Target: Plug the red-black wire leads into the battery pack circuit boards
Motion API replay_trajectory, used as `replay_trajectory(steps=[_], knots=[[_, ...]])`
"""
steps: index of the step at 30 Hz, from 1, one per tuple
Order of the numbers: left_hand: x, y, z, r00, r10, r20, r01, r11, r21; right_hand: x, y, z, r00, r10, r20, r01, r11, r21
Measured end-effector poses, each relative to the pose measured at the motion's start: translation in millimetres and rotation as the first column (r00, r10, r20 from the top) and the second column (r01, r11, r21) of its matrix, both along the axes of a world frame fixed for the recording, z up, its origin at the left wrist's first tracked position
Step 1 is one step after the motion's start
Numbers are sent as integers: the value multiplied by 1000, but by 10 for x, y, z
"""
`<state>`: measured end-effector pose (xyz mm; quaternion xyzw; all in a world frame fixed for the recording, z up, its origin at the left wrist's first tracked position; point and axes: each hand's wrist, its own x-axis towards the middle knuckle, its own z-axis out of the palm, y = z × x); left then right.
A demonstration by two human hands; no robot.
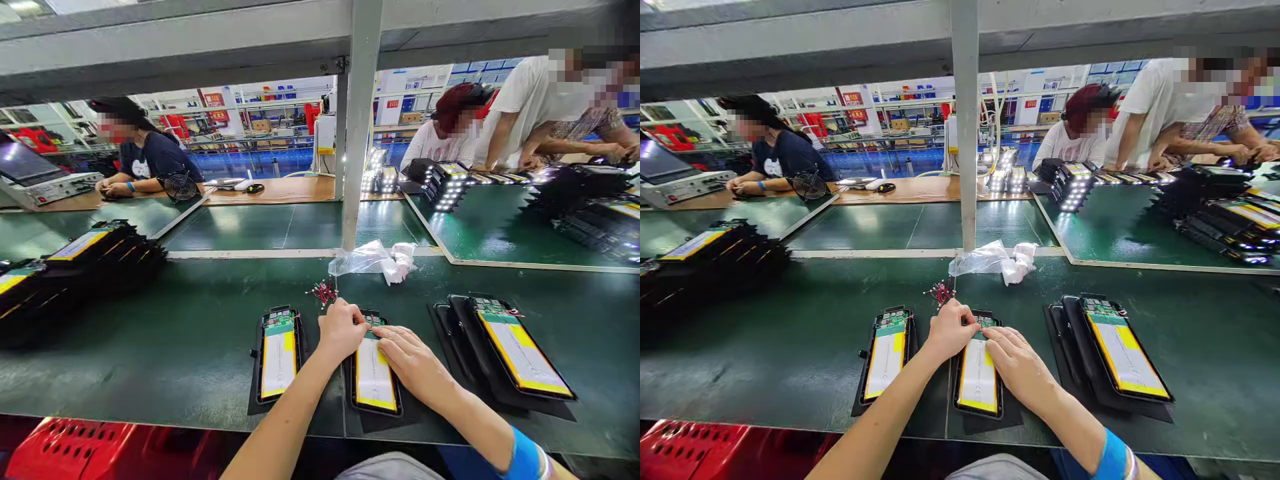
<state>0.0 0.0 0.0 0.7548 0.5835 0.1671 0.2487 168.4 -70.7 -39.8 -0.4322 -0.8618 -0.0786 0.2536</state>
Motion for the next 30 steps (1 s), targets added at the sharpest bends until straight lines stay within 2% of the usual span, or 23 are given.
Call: replay_trajectory(steps=[5, 21, 23, 25, 26, 28, 30], knots=[[50, 39, 3, 1000, -17, -7, 17, 1000, -19, 9, 25, -21, 1000, 3, 3, -3, 999, -36], [100, 159, 15, 995, -98, -19, 97, 995, -38, 49, 147, 216, 988, 112, 105, -91, 978, -190], [100, 164, 39, 995, -103, -4, 103, 994, -39, 60, 135, 259, 988, 123, 90, -100, 969, -225], [63, 116, 63, 995, -101, 20, 102, 995, -22, 87, 87, 286, 994, 112, 8, -105, 952, -289], [28, 67, 69, 995, -86, 47, 86, 996, -4, 101, 50, 285, 996, 56, -67, -75, 944, -322], [-70, -74, 58, 987, -1, 161, 2, 1000, -7, 108, -44, 253, 958, -183, -221, 76, 905, -418], [-172, -239, 21, 946, 127, 297, -92, 987, -129, 69, -137, 196, 864, -435, -253, 243, 800, -549]])
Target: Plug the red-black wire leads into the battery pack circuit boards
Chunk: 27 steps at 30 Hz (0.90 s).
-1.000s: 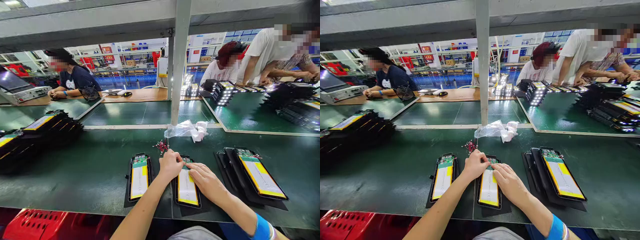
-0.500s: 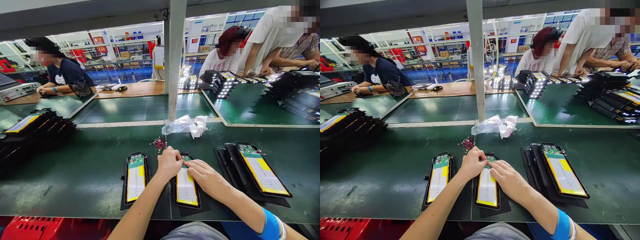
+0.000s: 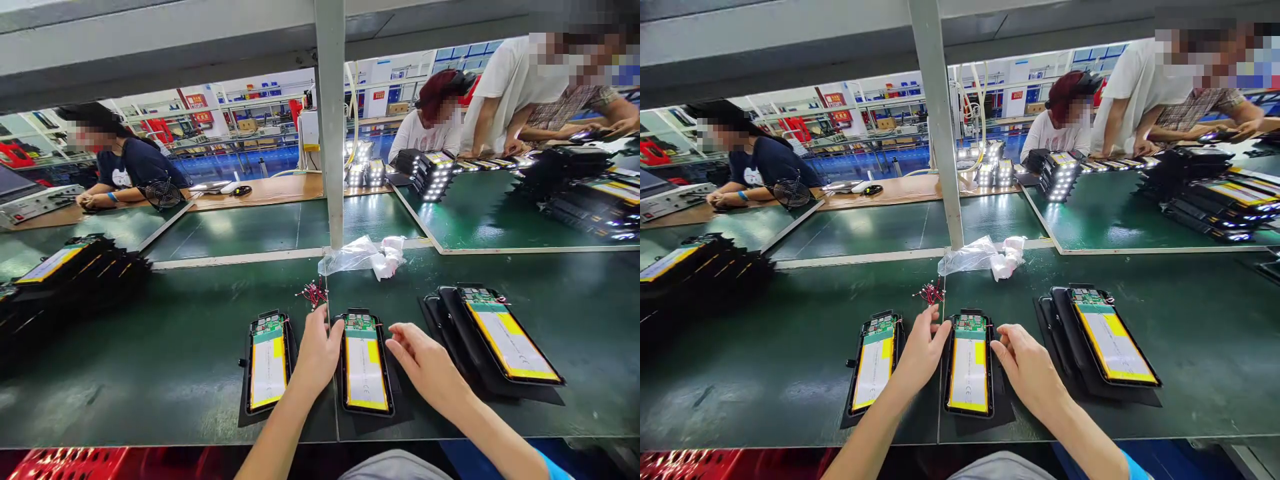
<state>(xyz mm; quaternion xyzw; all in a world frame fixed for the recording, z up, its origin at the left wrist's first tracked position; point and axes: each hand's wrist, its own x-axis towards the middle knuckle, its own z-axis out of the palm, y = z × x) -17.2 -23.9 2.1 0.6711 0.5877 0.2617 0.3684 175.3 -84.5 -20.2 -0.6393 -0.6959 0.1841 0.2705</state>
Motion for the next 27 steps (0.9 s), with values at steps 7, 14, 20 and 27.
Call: replay_trajectory(steps=[7, 14, 20, 27], knots=[[-18, -193, -122, 920, 254, 300, -125, 913, -389, -180, -90, -73, 996, -90, 28, 94, 970, -226], [133, -129, -120, 998, 64, 23, -61, 993, -98, -77, -148, -104, 983, -44, -177, 13, 985, -170], [258, -313, -25, 848, 93, 522, 40, 970, -238, -98, -212, -133, 943, -62, -328, 64, 998, -5], [576, -461, 291, 653, 125, 747, 107, 961, -254, 41, -290, 140, 641, -101, -761, 102, 994, -46]])
